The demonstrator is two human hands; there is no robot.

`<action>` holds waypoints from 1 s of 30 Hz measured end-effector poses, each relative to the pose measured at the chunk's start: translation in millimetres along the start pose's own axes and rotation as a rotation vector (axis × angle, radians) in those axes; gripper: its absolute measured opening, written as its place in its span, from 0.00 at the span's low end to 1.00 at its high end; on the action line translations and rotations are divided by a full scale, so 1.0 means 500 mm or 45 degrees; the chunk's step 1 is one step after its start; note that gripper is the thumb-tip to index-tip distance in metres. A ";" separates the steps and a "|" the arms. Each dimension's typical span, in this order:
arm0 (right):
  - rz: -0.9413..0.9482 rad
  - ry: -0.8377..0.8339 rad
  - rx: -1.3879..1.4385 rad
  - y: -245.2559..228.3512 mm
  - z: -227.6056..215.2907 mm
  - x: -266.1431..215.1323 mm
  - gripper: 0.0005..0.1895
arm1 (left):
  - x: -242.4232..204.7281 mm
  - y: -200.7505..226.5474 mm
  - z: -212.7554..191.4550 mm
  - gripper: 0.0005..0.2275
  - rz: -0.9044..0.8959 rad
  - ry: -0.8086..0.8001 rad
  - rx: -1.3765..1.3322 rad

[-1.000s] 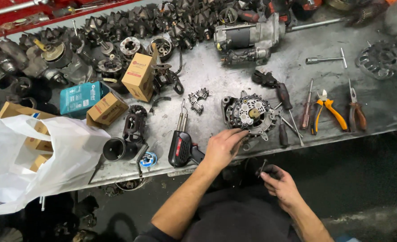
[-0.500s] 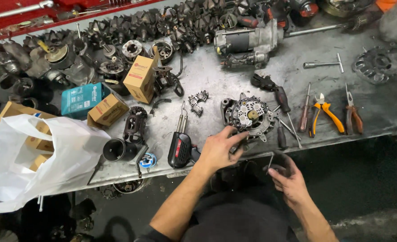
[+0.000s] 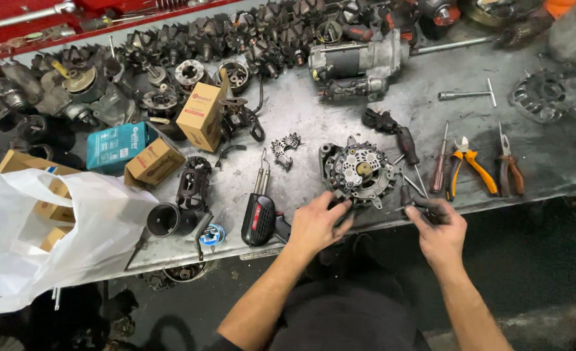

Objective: The person uses a heat gun on an alternator, then uses a screwdriver to loosen and remove a component from the alternator housing. The person continues to manipulate the alternator and its parts on the workbench.

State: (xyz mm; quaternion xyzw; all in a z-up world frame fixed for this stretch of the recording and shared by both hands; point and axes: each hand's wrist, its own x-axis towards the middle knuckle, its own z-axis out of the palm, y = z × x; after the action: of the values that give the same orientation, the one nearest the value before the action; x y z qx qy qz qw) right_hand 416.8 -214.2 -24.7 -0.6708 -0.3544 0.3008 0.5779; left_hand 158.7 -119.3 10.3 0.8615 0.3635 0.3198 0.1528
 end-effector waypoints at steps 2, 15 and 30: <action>-0.098 0.015 -0.046 -0.018 0.011 0.028 0.11 | -0.005 -0.002 -0.016 0.13 0.003 -0.078 0.004; -0.543 0.031 -0.492 -0.071 0.064 0.057 0.12 | -0.018 -0.013 0.021 0.09 -0.202 -0.001 0.051; -1.127 -0.473 -0.889 -0.118 0.075 0.015 0.06 | -0.004 -0.087 0.012 0.26 -0.293 0.077 -0.123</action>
State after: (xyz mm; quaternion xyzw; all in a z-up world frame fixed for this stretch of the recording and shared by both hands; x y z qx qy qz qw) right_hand 382.9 -182.4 28.1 -0.5459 -0.7737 0.0092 0.3216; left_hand 138.5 -90.9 -16.6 0.7957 0.4487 0.3429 0.2187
